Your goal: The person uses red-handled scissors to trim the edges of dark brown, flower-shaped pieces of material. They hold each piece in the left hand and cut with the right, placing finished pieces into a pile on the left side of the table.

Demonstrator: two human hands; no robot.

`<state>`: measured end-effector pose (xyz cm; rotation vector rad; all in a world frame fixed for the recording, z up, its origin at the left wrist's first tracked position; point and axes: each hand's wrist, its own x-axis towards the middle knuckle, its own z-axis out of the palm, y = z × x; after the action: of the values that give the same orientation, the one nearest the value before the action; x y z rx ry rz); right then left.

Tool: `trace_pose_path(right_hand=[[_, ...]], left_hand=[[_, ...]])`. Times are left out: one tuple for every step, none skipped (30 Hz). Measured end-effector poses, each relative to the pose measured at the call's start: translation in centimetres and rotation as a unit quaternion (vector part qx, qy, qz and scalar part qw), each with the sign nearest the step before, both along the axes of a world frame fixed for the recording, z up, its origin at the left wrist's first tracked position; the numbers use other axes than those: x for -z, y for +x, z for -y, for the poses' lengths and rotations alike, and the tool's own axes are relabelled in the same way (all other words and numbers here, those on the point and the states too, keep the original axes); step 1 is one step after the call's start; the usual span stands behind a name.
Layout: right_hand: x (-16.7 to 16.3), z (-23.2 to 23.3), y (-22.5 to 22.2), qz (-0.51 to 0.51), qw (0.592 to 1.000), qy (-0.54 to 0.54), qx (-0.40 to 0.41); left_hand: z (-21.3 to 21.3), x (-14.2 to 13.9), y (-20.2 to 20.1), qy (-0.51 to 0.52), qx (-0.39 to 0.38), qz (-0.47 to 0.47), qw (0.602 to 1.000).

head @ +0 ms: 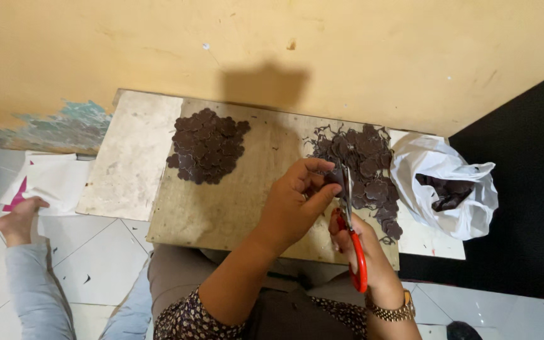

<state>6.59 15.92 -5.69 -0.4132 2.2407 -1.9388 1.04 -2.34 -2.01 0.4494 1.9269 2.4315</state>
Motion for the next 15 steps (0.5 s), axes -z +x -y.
trace_pose_path(right_hand=[[-0.23,-0.01,-0.01,-0.016,1.0,0.013,-0.006],[-0.43,-0.01,0.1,-0.028,0.999,0.026,-0.01],[-0.57,-0.02,0.4,-0.028,0.999,0.022,-0.01],[-0.66,-0.03,0.56,-0.031,0.999,0.019,-0.011],[-0.69,-0.03,0.3,-0.039,0.999,0.017,-0.015],[-0.69,-0.03,0.08,-0.036,0.999,0.016,-0.013],[-0.64,-0.05,0.16,-0.027,0.999,0.016,-0.01],[-0.58,-0.08,0.21,-0.02,1.0,0.015,-0.005],[-0.51,-0.11,0.04,-0.021,1.0,0.014,-0.005],[-0.45,-0.13,-0.05,-0.023,1.0,0.013,-0.005],[-0.36,-0.13,0.02,-0.021,1.0,0.011,-0.004],[-0.27,-0.1,0.14,-0.015,1.0,0.002,-0.004],[-0.2,-0.08,0.22,-0.009,1.0,-0.007,-0.004],[-0.16,-0.06,0.27,-0.004,1.0,-0.015,-0.005],[-0.15,-0.04,0.26,0.0,1.0,-0.008,-0.004]], left_hand=[[0.08,-0.13,0.06,-0.007,0.007,0.007,1.0],[0.09,-0.25,0.2,-0.013,0.015,0.016,1.0],[-0.01,-0.31,0.44,-0.027,0.013,0.022,0.999],[-0.09,-0.36,0.58,-0.04,0.011,0.026,0.999],[-0.1,-0.42,0.35,-0.052,0.006,0.024,0.998],[-0.06,-0.46,0.18,-0.053,0.002,0.015,0.999],[-0.04,-0.4,0.32,-0.053,-0.001,0.011,0.999],[-0.04,-0.33,0.38,-0.053,-0.004,0.006,0.999],[-0.08,-0.3,0.25,-0.045,-0.004,0.006,0.999],[-0.14,-0.25,0.24,-0.038,-0.004,0.005,0.999],[-0.15,-0.14,0.32,-0.031,-0.003,0.007,0.999],[-0.15,0.0,0.4,-0.02,-0.002,0.009,1.0],[-0.21,0.17,0.41,-0.009,0.001,0.011,1.0],[-0.26,0.35,0.4,0.002,0.002,0.012,1.0],[-0.26,0.52,0.38,0.005,0.003,0.016,1.0]])
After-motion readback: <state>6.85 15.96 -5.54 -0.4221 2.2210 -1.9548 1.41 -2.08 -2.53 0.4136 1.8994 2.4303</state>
